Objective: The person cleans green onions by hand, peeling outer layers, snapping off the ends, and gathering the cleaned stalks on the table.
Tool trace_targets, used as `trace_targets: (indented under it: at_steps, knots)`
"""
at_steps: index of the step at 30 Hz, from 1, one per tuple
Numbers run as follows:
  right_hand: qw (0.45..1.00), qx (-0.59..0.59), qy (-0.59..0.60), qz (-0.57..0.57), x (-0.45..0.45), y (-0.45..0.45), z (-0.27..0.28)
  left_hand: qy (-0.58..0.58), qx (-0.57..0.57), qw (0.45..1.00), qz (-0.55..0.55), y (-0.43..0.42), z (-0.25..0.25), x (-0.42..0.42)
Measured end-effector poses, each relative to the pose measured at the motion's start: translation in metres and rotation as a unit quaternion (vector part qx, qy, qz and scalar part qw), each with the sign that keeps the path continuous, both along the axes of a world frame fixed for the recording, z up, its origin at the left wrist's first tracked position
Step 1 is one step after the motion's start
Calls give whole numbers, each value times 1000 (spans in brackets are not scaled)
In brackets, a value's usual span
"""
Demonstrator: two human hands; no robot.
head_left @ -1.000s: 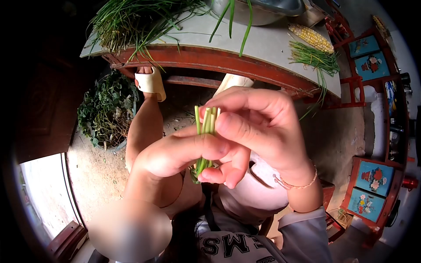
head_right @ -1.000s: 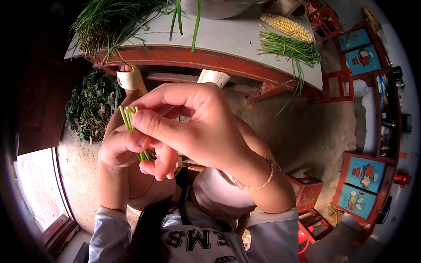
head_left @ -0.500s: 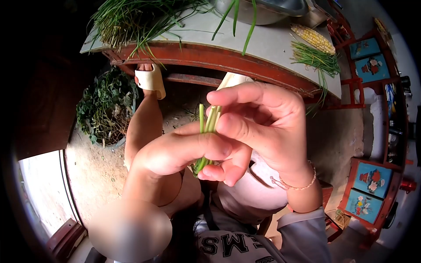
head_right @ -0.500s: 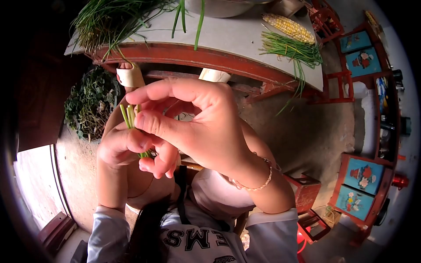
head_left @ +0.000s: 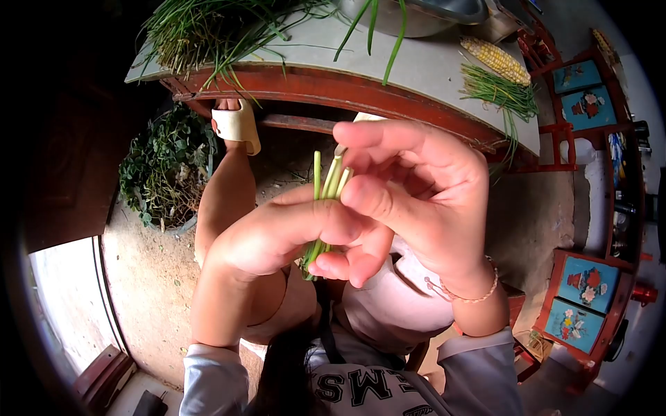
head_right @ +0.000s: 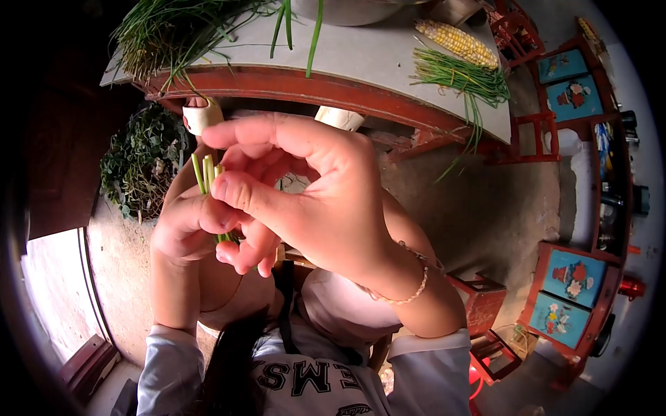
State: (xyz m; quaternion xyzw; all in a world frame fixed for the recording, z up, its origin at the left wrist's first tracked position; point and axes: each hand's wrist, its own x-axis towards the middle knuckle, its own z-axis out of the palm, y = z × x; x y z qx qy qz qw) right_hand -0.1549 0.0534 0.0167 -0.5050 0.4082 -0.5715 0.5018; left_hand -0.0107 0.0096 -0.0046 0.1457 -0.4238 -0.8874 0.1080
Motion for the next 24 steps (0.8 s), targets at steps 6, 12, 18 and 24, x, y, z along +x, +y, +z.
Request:
trace_targets:
  at_steps: [6, 12, 18, 24]
  knots:
    - [1000, -1, 11, 16, -2, 1, 1, -12, 0, 1000, 3, 0, 1, 0]
    - [998, -56, 27, 9, -3, -3, -4, -28, 9, 1000, 11, 0, 1, 1]
    - [999, -38, 20, 22, -3, -2, -2, -42, 18, 999, 23, 0, 0, 0]
    - [999, -6, 31, 28, -4, -1, -2, -37, 8, 999, 21, -1, -1, 0]
